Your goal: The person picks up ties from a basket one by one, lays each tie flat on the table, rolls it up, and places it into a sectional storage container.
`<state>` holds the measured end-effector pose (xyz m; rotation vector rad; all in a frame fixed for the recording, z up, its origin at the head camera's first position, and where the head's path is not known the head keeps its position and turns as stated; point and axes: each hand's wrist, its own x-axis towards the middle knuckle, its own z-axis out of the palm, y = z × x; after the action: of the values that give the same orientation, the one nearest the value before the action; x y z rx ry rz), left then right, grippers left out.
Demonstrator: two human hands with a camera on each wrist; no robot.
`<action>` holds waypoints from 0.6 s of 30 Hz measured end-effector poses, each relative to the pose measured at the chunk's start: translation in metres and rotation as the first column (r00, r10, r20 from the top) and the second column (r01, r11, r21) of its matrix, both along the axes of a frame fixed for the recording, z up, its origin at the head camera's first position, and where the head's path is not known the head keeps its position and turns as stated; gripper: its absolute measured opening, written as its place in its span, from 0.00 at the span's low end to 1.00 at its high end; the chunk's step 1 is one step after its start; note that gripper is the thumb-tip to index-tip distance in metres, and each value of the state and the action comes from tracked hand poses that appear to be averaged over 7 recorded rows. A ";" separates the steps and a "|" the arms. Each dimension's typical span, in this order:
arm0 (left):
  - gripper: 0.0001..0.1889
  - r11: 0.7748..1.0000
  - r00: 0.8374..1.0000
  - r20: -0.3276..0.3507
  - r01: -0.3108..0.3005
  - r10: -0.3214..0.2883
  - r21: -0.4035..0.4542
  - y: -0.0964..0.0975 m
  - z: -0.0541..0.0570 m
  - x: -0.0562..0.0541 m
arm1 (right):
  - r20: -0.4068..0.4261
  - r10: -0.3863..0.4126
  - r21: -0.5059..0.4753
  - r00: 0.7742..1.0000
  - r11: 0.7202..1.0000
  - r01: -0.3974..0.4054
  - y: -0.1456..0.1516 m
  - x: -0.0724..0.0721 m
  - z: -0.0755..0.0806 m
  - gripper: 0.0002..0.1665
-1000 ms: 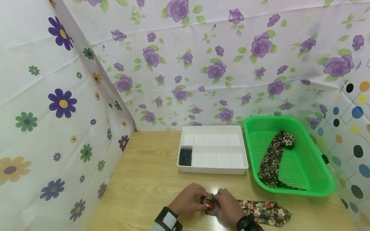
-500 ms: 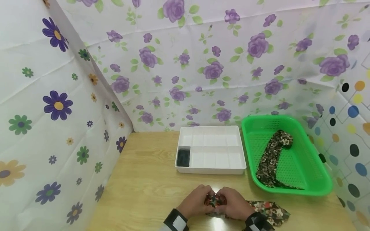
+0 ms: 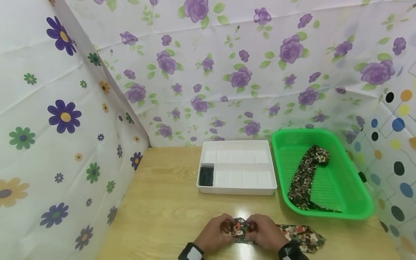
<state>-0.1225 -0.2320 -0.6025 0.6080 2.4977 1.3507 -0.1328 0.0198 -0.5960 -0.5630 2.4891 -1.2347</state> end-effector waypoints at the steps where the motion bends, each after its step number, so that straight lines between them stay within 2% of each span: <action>1: 0.23 1.000 1.000 -0.003 0.005 -0.005 -0.004 0.000 0.001 0.000 | -0.003 -0.001 -0.005 1.000 1.000 0.001 0.000 0.001 0.000 0.14; 10: 0.19 0.997 0.994 -0.073 0.076 -0.076 -0.004 0.002 0.011 -0.003 | -0.023 -0.026 0.025 0.999 0.999 0.027 -0.002 0.005 -0.006 0.15; 13: 0.18 0.994 0.989 -0.112 0.093 -0.098 -0.055 0.005 0.018 -0.004 | -0.028 -0.023 0.039 0.999 0.999 0.024 -0.002 0.004 -0.008 0.16; 15: 0.18 0.987 0.977 -0.170 0.107 -0.127 -0.119 0.007 0.022 -0.005 | -0.034 -0.013 0.053 0.999 0.998 0.015 -0.001 0.004 -0.007 0.16; 18: 0.19 0.964 0.947 -0.263 0.125 -0.186 -0.233 0.011 0.028 -0.008 | -0.033 0.004 0.087 0.999 0.996 -0.001 0.001 0.005 -0.004 0.18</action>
<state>-0.1303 -0.2209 -0.5747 0.9876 2.6973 0.9794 -0.1281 0.0204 -0.5996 -0.5685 2.5545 -1.1179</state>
